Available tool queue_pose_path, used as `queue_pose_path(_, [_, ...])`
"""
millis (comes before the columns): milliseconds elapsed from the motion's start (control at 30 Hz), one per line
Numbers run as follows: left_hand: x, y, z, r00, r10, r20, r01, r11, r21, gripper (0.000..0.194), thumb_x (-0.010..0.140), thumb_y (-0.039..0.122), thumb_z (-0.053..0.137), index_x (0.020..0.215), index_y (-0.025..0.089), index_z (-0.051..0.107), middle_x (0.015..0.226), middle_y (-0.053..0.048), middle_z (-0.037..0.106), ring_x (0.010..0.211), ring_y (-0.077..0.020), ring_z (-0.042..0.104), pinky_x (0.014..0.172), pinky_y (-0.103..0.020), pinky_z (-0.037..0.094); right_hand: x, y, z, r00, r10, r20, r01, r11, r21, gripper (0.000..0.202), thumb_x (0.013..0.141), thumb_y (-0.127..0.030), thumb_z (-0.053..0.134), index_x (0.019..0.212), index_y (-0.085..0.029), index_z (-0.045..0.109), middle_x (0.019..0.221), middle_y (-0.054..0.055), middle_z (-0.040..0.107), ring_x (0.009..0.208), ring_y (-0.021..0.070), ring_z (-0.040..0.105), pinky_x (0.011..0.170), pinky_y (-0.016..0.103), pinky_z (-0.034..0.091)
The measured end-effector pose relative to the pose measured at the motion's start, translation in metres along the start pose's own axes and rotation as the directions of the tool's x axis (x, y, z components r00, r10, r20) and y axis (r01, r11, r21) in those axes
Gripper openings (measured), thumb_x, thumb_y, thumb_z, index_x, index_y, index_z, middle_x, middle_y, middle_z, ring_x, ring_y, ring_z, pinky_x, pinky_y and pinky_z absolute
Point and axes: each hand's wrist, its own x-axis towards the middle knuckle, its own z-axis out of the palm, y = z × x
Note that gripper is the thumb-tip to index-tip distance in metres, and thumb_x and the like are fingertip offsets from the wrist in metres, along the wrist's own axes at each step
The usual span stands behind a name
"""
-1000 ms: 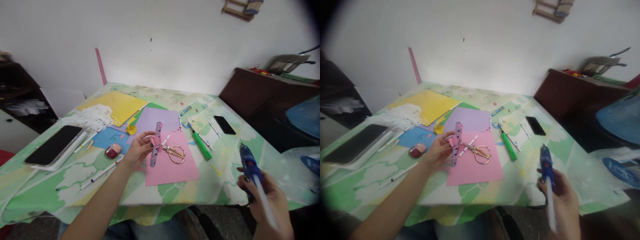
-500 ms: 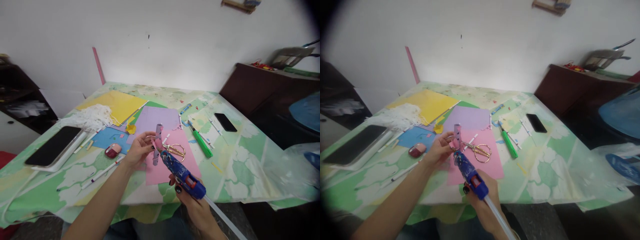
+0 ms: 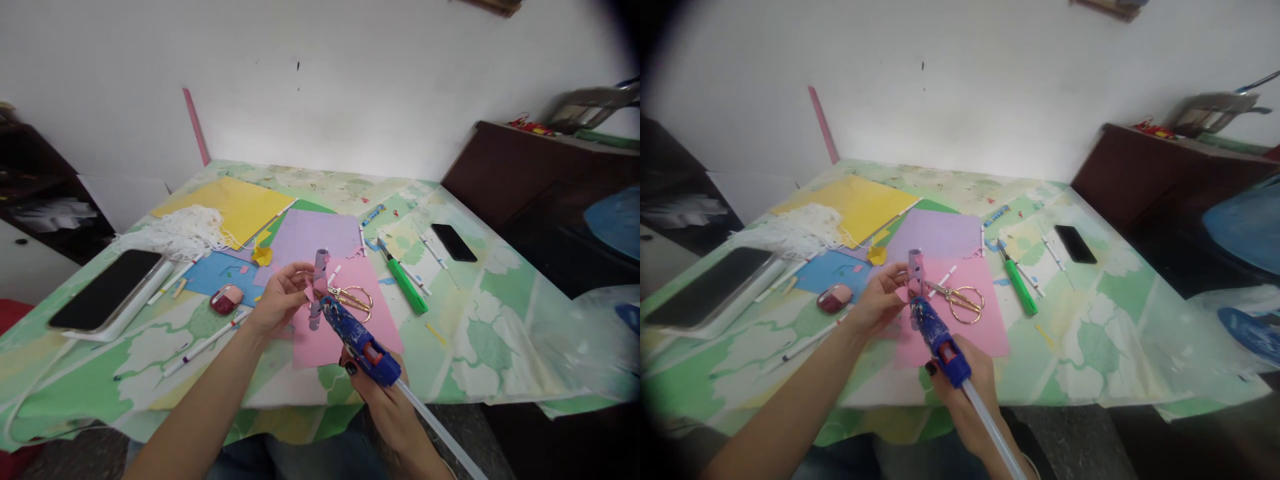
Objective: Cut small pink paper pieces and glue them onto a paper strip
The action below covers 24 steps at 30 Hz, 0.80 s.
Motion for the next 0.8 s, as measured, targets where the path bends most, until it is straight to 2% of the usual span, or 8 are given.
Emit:
queue_pose_path(267, [-0.0001, 0.0003, 0.0012, 1.0, -0.013, -0.026, 0.013, 1.0, -0.002, 0.045, 0.059, 0.01, 0.076, 0.1, 0.018, 0.061, 0.085, -0.003, 0.066, 0.073, -0.0139, 0.062, 0.068, -0.025, 0.048, 0.001, -0.0077, 0.0018, 0.999, -0.033, -0.002, 0.033, 0.997, -0.067, 0.018, 0.074, -0.037, 0.055, 0.065, -0.021, 0.056, 0.057, -0.002, 0.048, 0.053, 0.0126, 0.041, 0.047, 0.023, 0.033])
queue_pose_path(500, [0.0002, -0.0001, 0.0011, 1.0, -0.001, -0.002, 0.001, 1.0, -0.029, 0.045, 0.057, 0.005, 0.075, 0.099, 0.019, 0.062, 0.084, -0.001, 0.065, 0.07, -0.0109, 0.061, 0.064, -0.02, 0.048, 0.0007, -0.0101, 0.001, 0.999, -0.032, 0.009, 0.033, 0.996, -0.079, 0.02, 0.074, -0.039, 0.054, 0.064, -0.021, 0.054, 0.055, -0.002, 0.046, 0.052, 0.0124, 0.039, 0.045, 0.023, 0.031])
queue_pose_path(800, [-0.0001, 0.0003, 0.0014, 1.0, -0.01, -0.008, 0.01, 1.0, -0.023, 0.044, 0.058, 0.008, 0.076, 0.099, 0.018, 0.063, 0.085, -0.002, 0.066, 0.074, -0.0135, 0.062, 0.067, -0.023, 0.048, -0.0006, -0.0062, 0.0021, 0.999, -0.037, -0.013, 0.036, 0.997, -0.072, 0.019, 0.073, -0.038, 0.056, 0.065, -0.021, 0.055, 0.056, -0.002, 0.05, 0.051, 0.0123, 0.042, 0.047, 0.023, 0.035])
